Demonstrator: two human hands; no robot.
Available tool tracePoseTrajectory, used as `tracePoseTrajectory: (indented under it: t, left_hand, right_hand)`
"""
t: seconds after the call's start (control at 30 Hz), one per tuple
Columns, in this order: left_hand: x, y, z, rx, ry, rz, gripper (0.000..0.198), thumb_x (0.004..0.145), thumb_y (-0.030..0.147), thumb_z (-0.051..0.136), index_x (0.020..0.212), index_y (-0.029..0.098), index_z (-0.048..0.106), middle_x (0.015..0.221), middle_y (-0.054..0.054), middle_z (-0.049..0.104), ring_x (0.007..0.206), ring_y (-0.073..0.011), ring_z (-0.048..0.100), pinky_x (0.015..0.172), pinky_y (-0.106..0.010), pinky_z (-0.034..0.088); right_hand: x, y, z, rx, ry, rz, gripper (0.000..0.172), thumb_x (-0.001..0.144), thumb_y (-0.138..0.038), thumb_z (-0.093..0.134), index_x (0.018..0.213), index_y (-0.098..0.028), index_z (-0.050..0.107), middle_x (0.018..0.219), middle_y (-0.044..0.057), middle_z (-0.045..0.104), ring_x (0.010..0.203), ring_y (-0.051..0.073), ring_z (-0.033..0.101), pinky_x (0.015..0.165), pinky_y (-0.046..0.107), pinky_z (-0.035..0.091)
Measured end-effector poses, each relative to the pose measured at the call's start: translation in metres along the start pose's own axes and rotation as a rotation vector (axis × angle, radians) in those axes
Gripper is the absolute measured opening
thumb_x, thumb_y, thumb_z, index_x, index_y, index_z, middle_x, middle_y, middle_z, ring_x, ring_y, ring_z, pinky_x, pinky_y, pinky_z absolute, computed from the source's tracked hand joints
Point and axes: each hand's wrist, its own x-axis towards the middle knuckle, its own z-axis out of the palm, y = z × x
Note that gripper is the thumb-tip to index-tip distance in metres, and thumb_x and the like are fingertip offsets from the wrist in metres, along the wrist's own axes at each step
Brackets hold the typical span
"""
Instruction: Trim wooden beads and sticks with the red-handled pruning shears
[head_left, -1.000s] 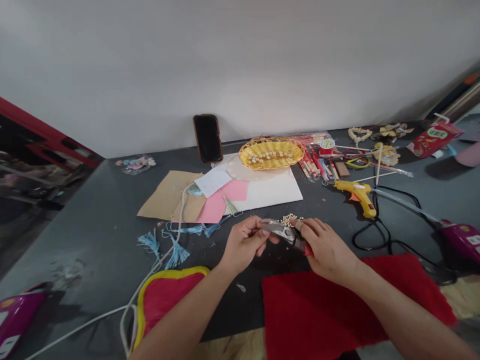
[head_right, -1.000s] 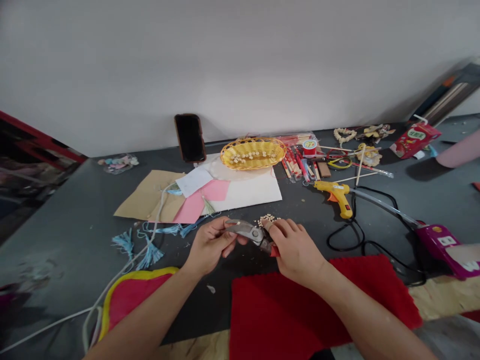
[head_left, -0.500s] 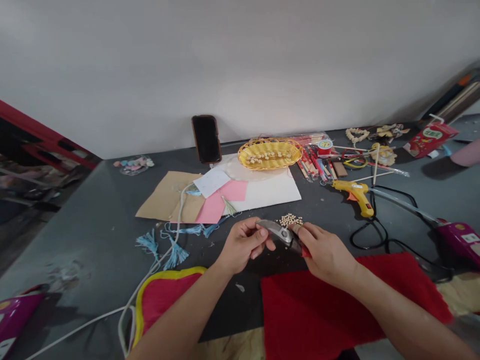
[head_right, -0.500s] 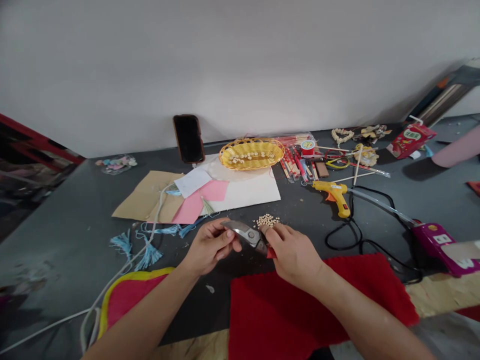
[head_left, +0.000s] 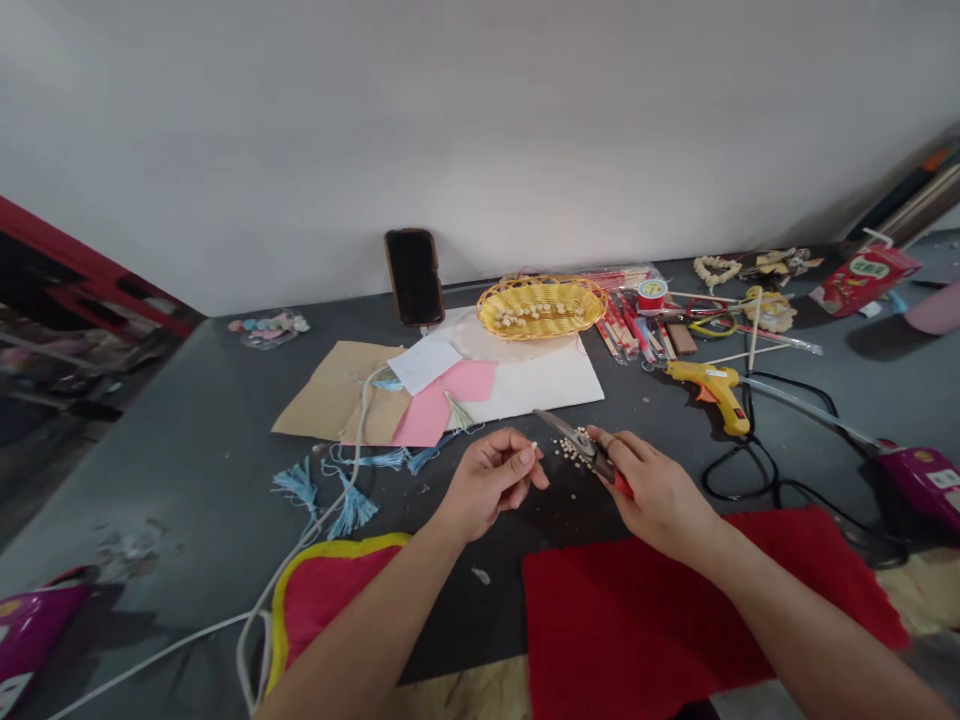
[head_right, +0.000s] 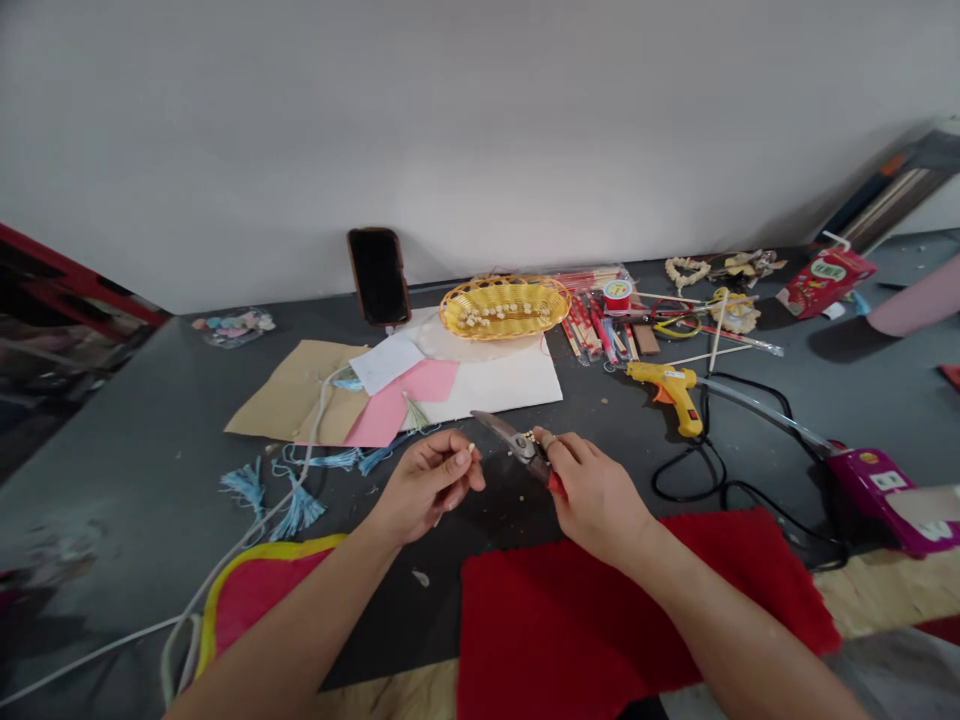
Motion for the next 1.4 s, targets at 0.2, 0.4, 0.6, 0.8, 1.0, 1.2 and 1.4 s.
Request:
tracePoseTrajectory:
  t: [0.2, 0.4, 0.6, 0.8, 1.0, 1.2, 1.4]
  left_hand:
    - [0.000, 0.000, 0.000, 0.069, -0.004, 0.006, 0.033, 0.074, 0.043, 0.074, 0.074, 0.015, 0.056, 0.059, -0.002, 0.068, 0.034, -0.0032, 0.039, 0.034, -0.015, 0.022]
    - [-0.007, 0.011, 0.008, 0.501, 0.070, 0.131, 0.022, 0.078, 0.037, 0.069, 0.076, 0.016, 0.062, 0.065, -0.001, 0.069, 0.049, -0.0090, 0.053, 0.048, -0.020, 0.040]
    - [0.025, 0.034, 0.001, 1.481, 0.236, 0.385, 0.026, 0.086, 0.017, 0.049, 0.096, 0.019, 0.072, 0.104, -0.006, 0.073, 0.097, -0.0216, 0.066, 0.080, -0.029, 0.050]
    - [0.098, 0.045, -0.006, 1.846, 0.254, 0.243, 0.043, 0.089, 0.012, 0.040, 0.122, 0.024, 0.064, 0.133, -0.005, 0.062, 0.112, -0.0222, 0.062, 0.091, -0.031, 0.047]
    - [0.125, 0.040, -0.005, 1.914, 0.274, 0.226, 0.040, 0.090, 0.013, 0.037, 0.115, 0.016, 0.067, 0.119, -0.015, 0.067, 0.101, -0.0303, 0.065, 0.084, -0.038, 0.047]
    - [0.115, 0.042, 0.004, 1.910, 0.228, 0.243, 0.035, 0.092, 0.013, 0.038, 0.111, 0.014, 0.067, 0.114, -0.015, 0.067, 0.099, -0.0274, 0.064, 0.081, -0.035, 0.045]
    - [0.071, 0.021, 0.033, 1.801, 0.005, 0.246, 0.025, 0.090, 0.024, 0.050, 0.102, 0.024, 0.072, 0.106, -0.004, 0.072, 0.096, -0.0185, 0.066, 0.082, -0.025, 0.047]
  right_hand:
    - [0.004, 0.009, 0.002, -0.029, 0.137, 0.077, 0.043, 0.091, -0.024, 0.044, 0.134, -0.017, 0.045, 0.120, 0.014, 0.062, 0.110, 0.030, 0.059, 0.089, 0.045, 0.055]
    - [0.010, 0.011, -0.001, 0.053, 0.280, 0.152, 0.040, 0.094, -0.031, 0.041, 0.130, -0.016, 0.048, 0.119, 0.014, 0.064, 0.109, 0.030, 0.061, 0.088, 0.044, 0.055]
    - [0.011, 0.009, -0.001, 0.175, 0.289, 0.136, 0.034, 0.093, -0.030, 0.042, 0.124, -0.019, 0.051, 0.114, 0.012, 0.065, 0.105, 0.029, 0.063, 0.089, 0.044, 0.054]
    - [0.011, 0.009, 0.000, 0.240, 0.290, 0.126, 0.031, 0.093, -0.028, 0.043, 0.121, -0.019, 0.053, 0.115, 0.013, 0.066, 0.105, 0.029, 0.063, 0.088, 0.044, 0.053]
    - [0.012, 0.009, -0.001, 0.262, 0.295, 0.110, 0.030, 0.092, -0.026, 0.045, 0.120, -0.019, 0.053, 0.119, 0.013, 0.065, 0.108, 0.026, 0.063, 0.091, 0.040, 0.052]
    - [0.013, 0.009, -0.006, 0.310, 0.327, 0.138, 0.028, 0.093, -0.029, 0.044, 0.116, -0.018, 0.055, 0.116, 0.013, 0.065, 0.106, 0.025, 0.063, 0.091, 0.037, 0.051]
    - [0.015, 0.012, -0.014, 0.377, 0.368, 0.208, 0.024, 0.093, -0.032, 0.043, 0.108, -0.019, 0.056, 0.104, 0.011, 0.068, 0.095, 0.023, 0.066, 0.083, 0.035, 0.052]
